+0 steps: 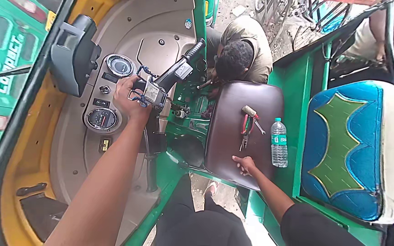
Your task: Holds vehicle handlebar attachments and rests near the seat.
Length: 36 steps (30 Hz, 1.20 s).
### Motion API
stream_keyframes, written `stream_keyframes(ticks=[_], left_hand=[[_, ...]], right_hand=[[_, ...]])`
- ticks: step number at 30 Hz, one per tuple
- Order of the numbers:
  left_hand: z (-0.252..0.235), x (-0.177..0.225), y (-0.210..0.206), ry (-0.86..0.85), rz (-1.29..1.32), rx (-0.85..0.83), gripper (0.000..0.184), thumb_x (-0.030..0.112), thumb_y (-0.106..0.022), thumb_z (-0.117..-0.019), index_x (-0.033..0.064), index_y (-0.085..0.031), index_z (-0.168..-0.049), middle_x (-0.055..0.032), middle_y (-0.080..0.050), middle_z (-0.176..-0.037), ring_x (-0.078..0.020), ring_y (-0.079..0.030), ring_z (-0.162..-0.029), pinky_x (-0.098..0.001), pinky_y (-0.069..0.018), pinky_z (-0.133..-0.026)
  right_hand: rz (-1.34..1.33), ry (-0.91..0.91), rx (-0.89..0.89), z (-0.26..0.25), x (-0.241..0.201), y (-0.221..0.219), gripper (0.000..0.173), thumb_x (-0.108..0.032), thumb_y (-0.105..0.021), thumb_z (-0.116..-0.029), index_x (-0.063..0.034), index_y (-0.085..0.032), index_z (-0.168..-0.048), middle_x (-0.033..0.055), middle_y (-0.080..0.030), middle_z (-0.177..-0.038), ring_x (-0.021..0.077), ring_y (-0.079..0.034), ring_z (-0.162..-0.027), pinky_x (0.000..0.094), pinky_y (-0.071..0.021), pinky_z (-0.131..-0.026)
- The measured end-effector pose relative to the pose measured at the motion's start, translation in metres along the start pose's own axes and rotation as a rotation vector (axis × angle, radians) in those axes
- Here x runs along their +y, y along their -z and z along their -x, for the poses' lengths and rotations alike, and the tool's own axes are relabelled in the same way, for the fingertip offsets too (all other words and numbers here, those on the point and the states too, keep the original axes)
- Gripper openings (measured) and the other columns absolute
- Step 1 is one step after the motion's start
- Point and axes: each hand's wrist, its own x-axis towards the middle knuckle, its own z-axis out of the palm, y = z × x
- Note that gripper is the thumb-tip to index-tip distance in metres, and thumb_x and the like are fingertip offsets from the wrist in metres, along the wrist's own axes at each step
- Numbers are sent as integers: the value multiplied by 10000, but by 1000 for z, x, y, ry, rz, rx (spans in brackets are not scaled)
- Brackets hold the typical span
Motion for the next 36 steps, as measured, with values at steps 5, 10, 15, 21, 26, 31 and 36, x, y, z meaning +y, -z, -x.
stream_keyframes(ticks=[5, 10, 15, 21, 26, 31, 36], left_hand=[[1, 1, -1, -4, 7, 18, 380, 126, -556, -852, 200, -738, -1177, 0, -711, -1267, -166, -598, -1267, -466, -393, -1113], [0, 3, 1, 14, -30, 5, 356, 192, -596, -852, 245, -741, -1173, 18, -712, -1256, -170, -602, -1260, -475, -397, -1118], [-1, 3, 0, 24, -37, 13, 375, 164, -561, -858, 244, -748, -1174, 15, -720, -1236, -162, -613, -1242, -444, -400, -1123], [-1, 1, -2, 39, -41, 10, 354, 200, -603, -849, 254, -748, -1168, 10, -721, -1228, -161, -622, -1226, -454, -415, -1108], [-2, 1, -2, 41, -34, 14, 356, 195, -598, -849, 245, -748, -1168, 13, -720, -1232, -162, -616, -1235, -447, -408, -1108], [0, -3, -3, 12, 6, 16, 383, 122, -620, -824, 218, -741, -1174, -16, -711, -1244, -169, -617, -1236, -434, -441, -1085], [0, -3, -2, 6, 28, 20, 388, 127, -623, -817, 210, -740, -1177, -21, -709, -1253, -172, -607, -1246, -442, -421, -1080]], right_hand=[[-4, 5, 1, -1, 1, -1, 576, -619, -783, -847, -84, -631, -698, 32, -562, -509, 175, -540, -392, 384, -514, -407], [-6, 23, -8, 2, 1, -1, 577, -619, -781, -849, -81, -630, -702, 35, -562, -510, 175, -540, -392, 380, -514, -408], [-3, 29, 0, 2, 1, -2, 577, -621, -782, -846, -84, -631, -700, 36, -558, -508, 177, -535, -388, 384, -515, -408], [9, 27, 7, 2, 3, -3, 571, -624, -769, -857, -85, -641, -716, 34, -565, -519, 180, -543, -401, 390, -521, -418], [2, 27, 10, 0, 2, -3, 572, -618, -779, -850, -85, -634, -703, 33, -562, -511, 177, -542, -394, 385, -518, -409], [1, 29, 7, 0, 3, -3, 574, -619, -774, -855, -83, -635, -705, 32, -569, -518, 173, -536, -394, 383, -513, -409], [-4, 28, 10, -2, 3, -3, 566, -611, -778, -856, -81, -633, -717, 28, -570, -520, 169, -539, -394, 379, -517, -409]])
